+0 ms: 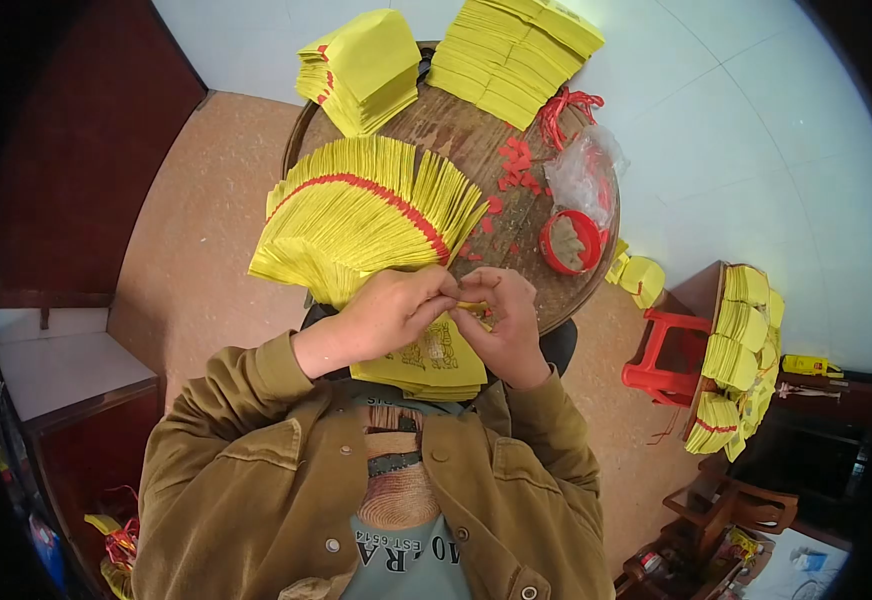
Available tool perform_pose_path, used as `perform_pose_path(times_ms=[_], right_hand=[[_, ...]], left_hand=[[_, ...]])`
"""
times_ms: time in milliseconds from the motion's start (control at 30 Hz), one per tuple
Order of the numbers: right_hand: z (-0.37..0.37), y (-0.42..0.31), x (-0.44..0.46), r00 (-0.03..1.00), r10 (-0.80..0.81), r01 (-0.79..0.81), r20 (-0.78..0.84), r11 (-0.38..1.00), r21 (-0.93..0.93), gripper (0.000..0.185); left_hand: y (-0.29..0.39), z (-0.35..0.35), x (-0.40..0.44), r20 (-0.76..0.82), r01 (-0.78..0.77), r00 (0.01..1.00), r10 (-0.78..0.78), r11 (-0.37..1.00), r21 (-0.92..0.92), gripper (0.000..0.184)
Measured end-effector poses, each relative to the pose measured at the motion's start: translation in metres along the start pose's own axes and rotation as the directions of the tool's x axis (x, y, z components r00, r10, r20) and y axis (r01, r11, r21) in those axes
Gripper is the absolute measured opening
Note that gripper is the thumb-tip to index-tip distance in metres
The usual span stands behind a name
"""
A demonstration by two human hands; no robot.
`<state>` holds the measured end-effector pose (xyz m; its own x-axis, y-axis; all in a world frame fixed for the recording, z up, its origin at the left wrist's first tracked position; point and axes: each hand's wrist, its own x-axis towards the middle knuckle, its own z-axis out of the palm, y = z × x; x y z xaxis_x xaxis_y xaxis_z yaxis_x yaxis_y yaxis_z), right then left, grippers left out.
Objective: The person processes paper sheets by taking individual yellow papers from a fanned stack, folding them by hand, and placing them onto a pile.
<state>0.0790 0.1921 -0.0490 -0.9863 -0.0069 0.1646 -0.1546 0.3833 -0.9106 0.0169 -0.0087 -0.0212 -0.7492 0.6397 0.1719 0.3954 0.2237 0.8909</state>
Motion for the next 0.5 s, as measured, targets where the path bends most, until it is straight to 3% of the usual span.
perform_pose_path(times_ms=[133, 300, 500], right_hand=[[-0.007, -0.008, 0.001, 0.971, -0.240, 0.228, 0.016, 0.900, -0.372, 0.032], [-0.023, -0.017, 0.006, 0.976, -0.216, 0.212, 0.033, 0.905, -0.368, 0.028], [-0.028, -0.012, 0.004, 0.966, -0.255, 0.255, 0.048, 0.895, -0.367, 0.025]], left_hand=[[-0.006, 0.005, 0.002, -0.035, -0.180, 0.980, 0.194, 0.954, 0.240, 0.008], [-0.009, 0.015, -0.004, -0.053, -0.052, 0.997, 0.064, 0.975, 0.216, 0.005], [-0.006, 0.003, -0.001, 0.043, -0.083, 0.996, 0.075, 0.963, 0.257, 0.013]])
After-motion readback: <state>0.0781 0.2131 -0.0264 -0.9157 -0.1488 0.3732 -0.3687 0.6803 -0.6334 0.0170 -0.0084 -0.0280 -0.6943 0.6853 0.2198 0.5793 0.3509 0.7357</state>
